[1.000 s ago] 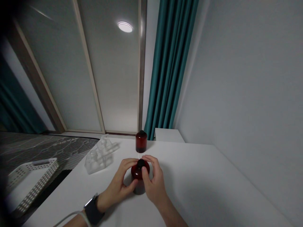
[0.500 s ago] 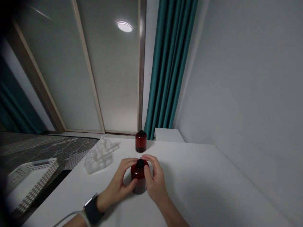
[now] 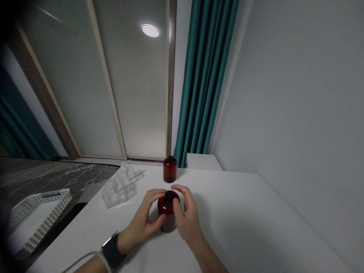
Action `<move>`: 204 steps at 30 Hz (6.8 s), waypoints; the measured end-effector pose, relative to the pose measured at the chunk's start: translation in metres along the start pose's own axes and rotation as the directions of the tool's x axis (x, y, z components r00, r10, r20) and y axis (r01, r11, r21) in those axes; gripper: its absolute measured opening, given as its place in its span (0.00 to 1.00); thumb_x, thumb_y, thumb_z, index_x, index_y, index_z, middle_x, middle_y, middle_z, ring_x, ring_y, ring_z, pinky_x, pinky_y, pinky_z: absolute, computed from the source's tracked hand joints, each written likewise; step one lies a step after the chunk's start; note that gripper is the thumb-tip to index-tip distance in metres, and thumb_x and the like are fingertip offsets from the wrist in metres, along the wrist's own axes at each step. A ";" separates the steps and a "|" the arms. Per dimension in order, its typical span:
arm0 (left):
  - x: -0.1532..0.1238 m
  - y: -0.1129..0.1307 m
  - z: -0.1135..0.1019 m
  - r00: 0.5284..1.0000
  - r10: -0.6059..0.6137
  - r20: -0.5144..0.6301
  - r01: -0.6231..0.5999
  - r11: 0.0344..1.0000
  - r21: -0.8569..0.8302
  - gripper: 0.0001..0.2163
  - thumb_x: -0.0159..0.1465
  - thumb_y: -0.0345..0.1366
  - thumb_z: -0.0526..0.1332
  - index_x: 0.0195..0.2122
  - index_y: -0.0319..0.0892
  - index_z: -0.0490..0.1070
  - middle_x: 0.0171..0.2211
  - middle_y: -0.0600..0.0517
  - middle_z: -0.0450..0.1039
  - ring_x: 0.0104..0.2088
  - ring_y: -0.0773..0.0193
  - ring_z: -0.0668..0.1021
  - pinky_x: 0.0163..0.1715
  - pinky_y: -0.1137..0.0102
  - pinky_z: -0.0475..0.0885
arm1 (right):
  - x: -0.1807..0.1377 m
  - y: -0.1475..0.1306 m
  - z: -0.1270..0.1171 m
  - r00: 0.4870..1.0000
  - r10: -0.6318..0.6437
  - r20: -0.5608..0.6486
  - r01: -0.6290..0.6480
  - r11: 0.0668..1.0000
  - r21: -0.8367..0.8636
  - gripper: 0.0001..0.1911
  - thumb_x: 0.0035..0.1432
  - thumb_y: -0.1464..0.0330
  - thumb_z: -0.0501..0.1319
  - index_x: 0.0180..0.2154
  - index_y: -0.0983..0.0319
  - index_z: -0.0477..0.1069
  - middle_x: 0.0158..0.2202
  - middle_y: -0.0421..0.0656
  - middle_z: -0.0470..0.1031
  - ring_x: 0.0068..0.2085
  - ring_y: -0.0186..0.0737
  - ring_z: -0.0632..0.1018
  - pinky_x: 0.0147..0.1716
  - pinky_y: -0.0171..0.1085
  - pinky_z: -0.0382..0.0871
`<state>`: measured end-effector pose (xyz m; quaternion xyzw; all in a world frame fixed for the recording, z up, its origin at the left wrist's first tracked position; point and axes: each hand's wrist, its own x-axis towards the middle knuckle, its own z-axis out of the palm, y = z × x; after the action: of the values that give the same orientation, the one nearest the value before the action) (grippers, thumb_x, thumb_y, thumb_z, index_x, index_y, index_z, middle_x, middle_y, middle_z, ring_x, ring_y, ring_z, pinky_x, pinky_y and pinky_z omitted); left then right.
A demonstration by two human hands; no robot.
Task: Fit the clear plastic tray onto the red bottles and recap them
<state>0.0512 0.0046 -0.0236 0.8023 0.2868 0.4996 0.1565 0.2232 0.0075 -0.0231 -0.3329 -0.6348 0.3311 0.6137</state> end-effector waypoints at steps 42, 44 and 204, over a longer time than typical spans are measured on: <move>-0.004 0.004 0.000 0.998 -0.050 0.043 0.051 0.998 -0.024 0.20 0.64 0.27 0.59 0.56 0.48 0.60 0.56 0.42 0.63 0.57 0.50 0.68 0.55 0.52 0.69 | 0.002 -0.003 0.003 0.985 0.145 0.097 -0.148 0.989 0.030 0.18 0.62 0.68 0.60 0.54 0.57 0.66 0.46 0.45 0.75 0.48 0.43 0.77 0.52 0.43 0.72; -0.004 0.003 0.000 0.997 -0.053 0.054 0.054 0.998 -0.031 0.20 0.65 0.27 0.58 0.57 0.48 0.60 0.56 0.42 0.62 0.58 0.50 0.67 0.56 0.52 0.68 | 0.002 -0.002 0.003 0.985 0.148 0.094 -0.152 0.988 0.034 0.18 0.62 0.68 0.60 0.54 0.57 0.66 0.46 0.45 0.75 0.47 0.43 0.77 0.50 0.43 0.73; 0.178 -0.102 -0.084 0.723 -0.272 0.635 -0.163 0.826 0.540 0.07 0.69 0.29 0.55 0.46 0.42 0.70 0.42 0.47 0.75 0.43 0.57 0.78 0.45 0.66 0.71 | 0.112 0.086 -0.008 0.976 0.184 0.114 -0.160 0.968 -0.196 0.20 0.59 0.60 0.57 0.53 0.53 0.65 0.54 0.43 0.67 0.59 0.47 0.69 0.63 0.46 0.59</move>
<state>0.0050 0.1909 0.0862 0.9288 0.3660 0.0533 0.0241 0.2293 0.1488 -0.0318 -0.4200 -0.6705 0.3439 0.5058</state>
